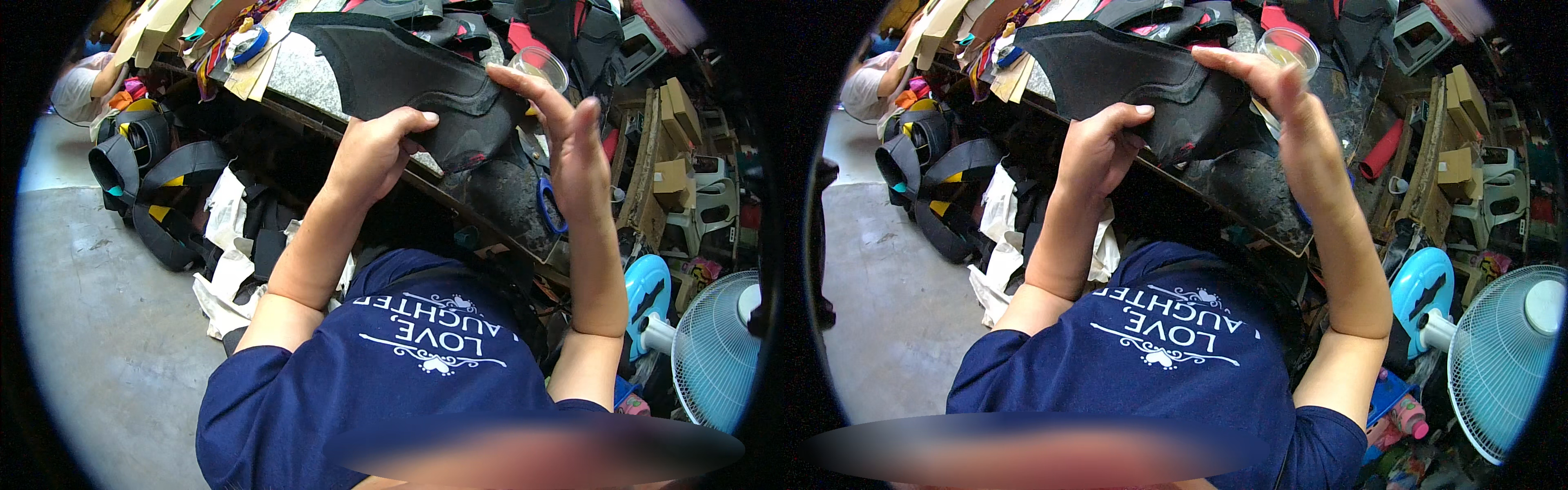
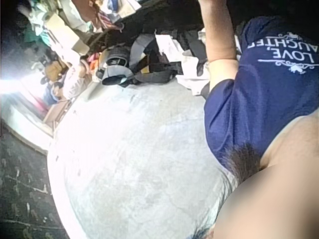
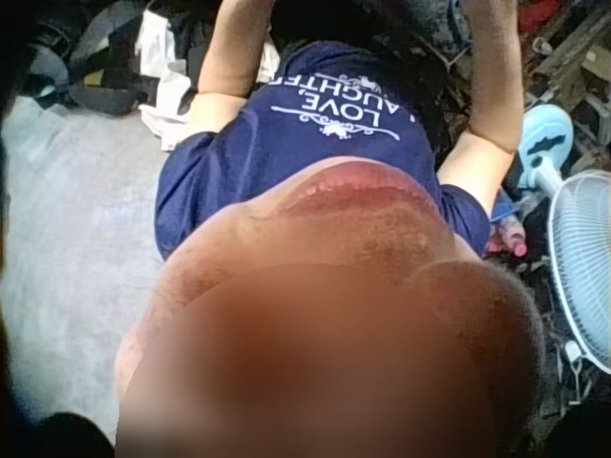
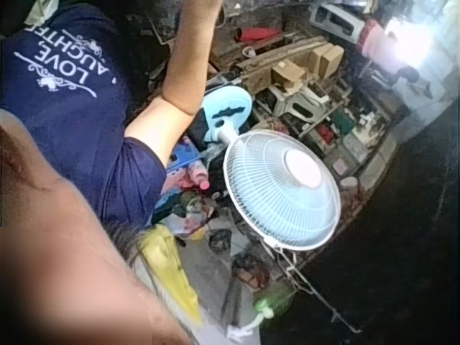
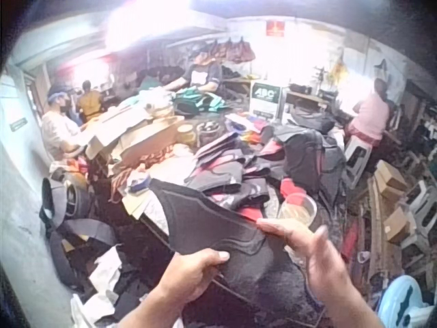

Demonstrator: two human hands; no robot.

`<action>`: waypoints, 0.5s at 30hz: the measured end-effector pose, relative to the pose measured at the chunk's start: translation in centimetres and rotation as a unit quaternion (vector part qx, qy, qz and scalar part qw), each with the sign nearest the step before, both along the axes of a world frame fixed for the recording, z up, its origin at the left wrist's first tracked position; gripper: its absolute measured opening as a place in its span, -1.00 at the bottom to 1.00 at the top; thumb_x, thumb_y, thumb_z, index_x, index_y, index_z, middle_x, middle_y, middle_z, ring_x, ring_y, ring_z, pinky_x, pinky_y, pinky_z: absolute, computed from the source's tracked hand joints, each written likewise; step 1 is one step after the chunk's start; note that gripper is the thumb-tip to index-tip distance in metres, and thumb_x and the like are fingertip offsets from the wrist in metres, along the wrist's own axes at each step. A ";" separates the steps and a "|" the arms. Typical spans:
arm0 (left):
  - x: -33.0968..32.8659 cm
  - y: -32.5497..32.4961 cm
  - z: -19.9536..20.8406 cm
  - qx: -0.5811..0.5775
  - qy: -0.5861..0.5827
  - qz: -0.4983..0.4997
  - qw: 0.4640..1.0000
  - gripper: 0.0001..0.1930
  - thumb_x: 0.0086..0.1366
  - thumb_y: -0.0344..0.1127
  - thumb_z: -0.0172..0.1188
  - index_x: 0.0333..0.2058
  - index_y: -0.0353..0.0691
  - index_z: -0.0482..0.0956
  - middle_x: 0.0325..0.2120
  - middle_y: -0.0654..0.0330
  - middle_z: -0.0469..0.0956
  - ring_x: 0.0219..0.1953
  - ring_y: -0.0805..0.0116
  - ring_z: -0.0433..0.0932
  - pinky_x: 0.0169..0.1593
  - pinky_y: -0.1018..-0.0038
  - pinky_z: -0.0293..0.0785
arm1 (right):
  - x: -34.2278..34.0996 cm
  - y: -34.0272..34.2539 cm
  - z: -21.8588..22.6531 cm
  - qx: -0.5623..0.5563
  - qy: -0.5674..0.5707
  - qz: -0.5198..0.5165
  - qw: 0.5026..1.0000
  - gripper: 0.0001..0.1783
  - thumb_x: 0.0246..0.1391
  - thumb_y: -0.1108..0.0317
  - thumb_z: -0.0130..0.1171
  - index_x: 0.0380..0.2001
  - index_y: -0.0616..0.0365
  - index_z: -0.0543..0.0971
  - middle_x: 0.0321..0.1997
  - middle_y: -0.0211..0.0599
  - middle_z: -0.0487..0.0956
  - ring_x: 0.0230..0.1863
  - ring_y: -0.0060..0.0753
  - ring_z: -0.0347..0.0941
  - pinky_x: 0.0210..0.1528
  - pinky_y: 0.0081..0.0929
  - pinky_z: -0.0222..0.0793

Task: The person repeatedly picks up black and red shoe parts, aligns them, and presses them together by hand. They handle multiple similar parts one at a time, turning them over and adjusting edges to fit. The person works at a cluttered table with a small container of yellow liquid nearby but does not visibly use it.

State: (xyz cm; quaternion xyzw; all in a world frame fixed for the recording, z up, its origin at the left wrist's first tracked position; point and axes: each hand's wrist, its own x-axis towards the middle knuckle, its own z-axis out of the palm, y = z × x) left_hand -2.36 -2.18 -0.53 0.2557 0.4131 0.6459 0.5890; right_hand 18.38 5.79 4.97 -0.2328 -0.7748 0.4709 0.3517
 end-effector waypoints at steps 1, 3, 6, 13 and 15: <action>0.0 0.1 -0.1 -0.011 0.021 0.006 1.000 -0.90 0.23 -0.46 0.22 -0.37 -0.35 0.68 -0.41 0.19 0.65 -0.35 0.46 0.58 -0.31 0.59 0.44 | 0.1 -0.2 0.0 0.115 -0.057 -0.024 0.991 0.06 0.27 -0.45 -0.62 0.16 0.28 0.51 0.24 -0.08 0.48 0.37 -0.12 0.24 0.46 -0.23 -0.06; 0.0 0.3 -0.2 -0.009 -0.035 0.006 0.999 -0.90 0.23 -0.45 0.22 -0.37 -0.35 0.68 -0.41 0.18 0.65 -0.36 0.46 0.58 -0.32 0.59 0.44 | 0.4 -0.6 0.1 0.386 -0.156 -0.118 0.902 -0.24 0.25 -0.37 -0.23 0.10 -0.02 0.59 0.22 -0.20 0.48 0.29 -0.07 0.28 0.39 -0.04 -0.03; -0.2 0.6 -0.1 -0.025 -0.054 0.017 0.998 -0.90 0.23 -0.45 0.23 -0.37 -0.33 0.69 -0.43 0.19 0.64 -0.37 0.47 0.57 -0.34 0.60 0.43 | 1.0 -0.6 0.8 0.494 -0.192 -0.133 0.837 -0.28 0.18 -0.43 -0.19 0.00 -0.17 0.65 0.24 -0.25 0.47 0.32 -0.08 0.27 0.38 0.13 -0.11; 0.3 0.4 -0.5 -0.006 -0.037 0.037 0.999 -0.90 0.21 -0.44 0.24 -0.36 -0.35 0.68 -0.43 0.16 0.62 -0.42 0.46 0.54 -0.35 0.59 0.42 | -0.5 -0.5 1.2 0.509 -0.221 -0.175 0.813 -0.32 0.18 -0.42 -0.20 0.03 -0.28 0.63 0.28 -0.30 0.42 0.34 -0.11 0.22 0.39 0.17 -0.13; -0.3 0.9 -0.9 -0.012 -0.077 0.045 0.996 -0.90 0.21 -0.45 0.23 -0.37 -0.36 0.67 -0.41 0.13 0.62 -0.41 0.42 0.56 -0.34 0.55 0.44 | -0.5 -0.9 0.9 0.527 -0.224 -0.130 0.809 -0.36 0.13 -0.42 -0.11 0.01 -0.34 0.65 0.27 -0.34 0.43 0.32 -0.14 0.23 0.41 0.20 -0.19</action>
